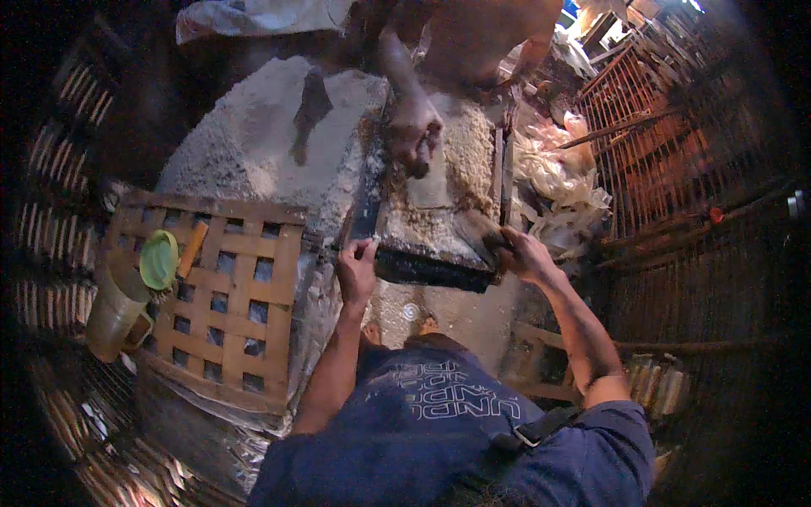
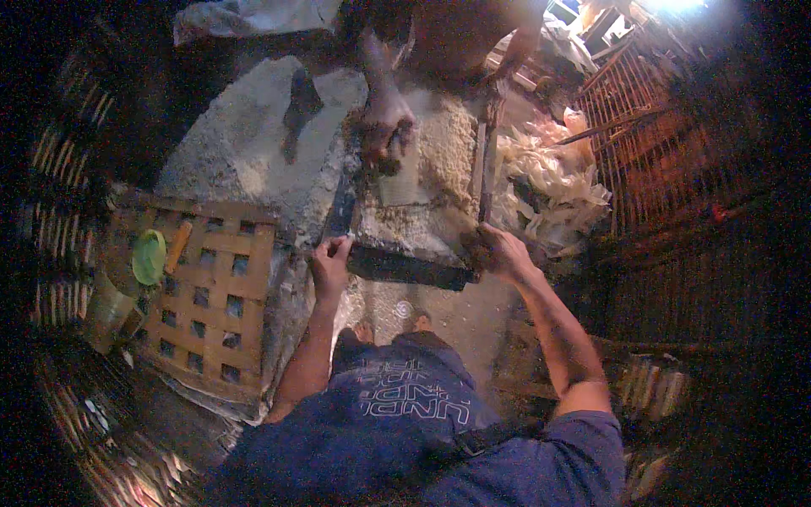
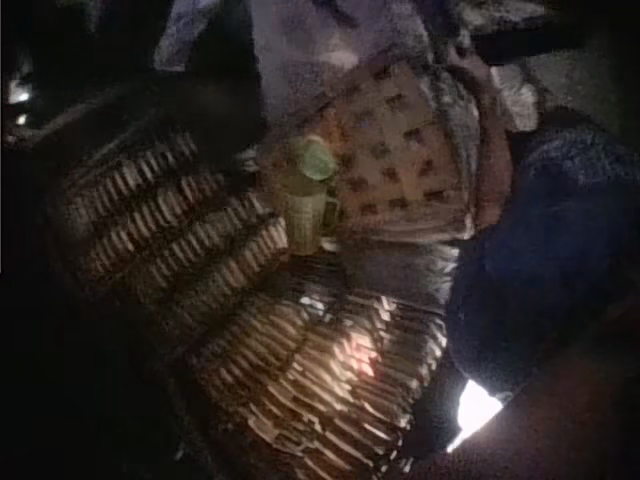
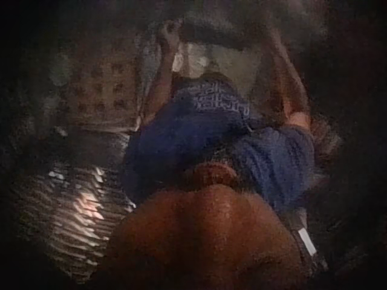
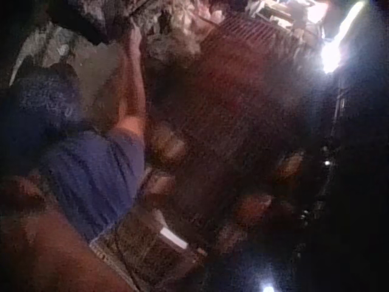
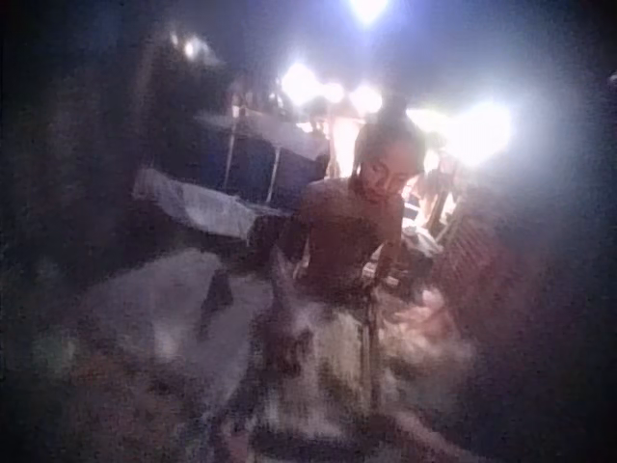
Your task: The person levels a white fibrous pulp inside a rectangular frame using a flat wooden tool, then lifts the frame and places it onto a drying rack. The person repeats this process multiple times.
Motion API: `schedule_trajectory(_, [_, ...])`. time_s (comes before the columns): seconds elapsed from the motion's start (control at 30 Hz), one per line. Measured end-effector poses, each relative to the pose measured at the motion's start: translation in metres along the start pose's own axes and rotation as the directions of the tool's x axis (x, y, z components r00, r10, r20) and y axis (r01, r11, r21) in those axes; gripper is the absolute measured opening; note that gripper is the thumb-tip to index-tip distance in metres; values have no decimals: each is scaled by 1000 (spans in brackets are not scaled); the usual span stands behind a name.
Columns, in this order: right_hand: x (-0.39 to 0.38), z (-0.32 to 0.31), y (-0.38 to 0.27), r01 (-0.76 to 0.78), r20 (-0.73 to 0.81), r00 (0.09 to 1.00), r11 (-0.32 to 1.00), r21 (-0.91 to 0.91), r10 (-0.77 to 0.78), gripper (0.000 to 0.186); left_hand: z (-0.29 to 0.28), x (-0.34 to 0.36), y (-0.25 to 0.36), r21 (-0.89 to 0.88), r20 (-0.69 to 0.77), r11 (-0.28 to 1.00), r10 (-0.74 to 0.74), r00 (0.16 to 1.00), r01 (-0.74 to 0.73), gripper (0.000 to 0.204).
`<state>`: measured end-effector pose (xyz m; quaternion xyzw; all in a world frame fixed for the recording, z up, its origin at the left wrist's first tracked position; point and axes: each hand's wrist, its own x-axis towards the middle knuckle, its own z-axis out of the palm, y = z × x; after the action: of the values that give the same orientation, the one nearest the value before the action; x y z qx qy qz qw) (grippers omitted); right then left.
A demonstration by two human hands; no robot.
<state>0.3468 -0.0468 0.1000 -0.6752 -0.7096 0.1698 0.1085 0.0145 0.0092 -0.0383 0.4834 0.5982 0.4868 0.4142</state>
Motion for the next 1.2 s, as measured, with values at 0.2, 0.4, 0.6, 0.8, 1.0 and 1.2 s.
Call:
schedule_trajectory(0.2, [8,-8,-22,-41,-89,995,993,110,51,36,-6,8,3,9,-45,998,58,997,-58,20])
schedule_trajectory(0.4, [4,-51,-8,-52,362,931,999,3,47,36,2,-5,5,74,-77,997,35,996,-29,18])
schedule_trajectory(0.6, [45,-56,28,-24,193,980,991,-134,49,36,8,-11,7,-111,-33,989,-101,994,97,14])
schedule_trajectory(0.8, [80,-55,29,-67,-19,998,995,-69,66,37,3,-5,21,-93,47,986,-135,990,139,13])
schedule_trajectory(1.0, [139,-68,49,81,-297,948,988,-131,-117,37,3,11,40,-107,14,991,-78,997,79,12])
schedule_trajectory(1.2, [166,-76,32,-122,103,985,983,-134,137,38,-10,0,3,-141,14,983,-118,993,119,12])
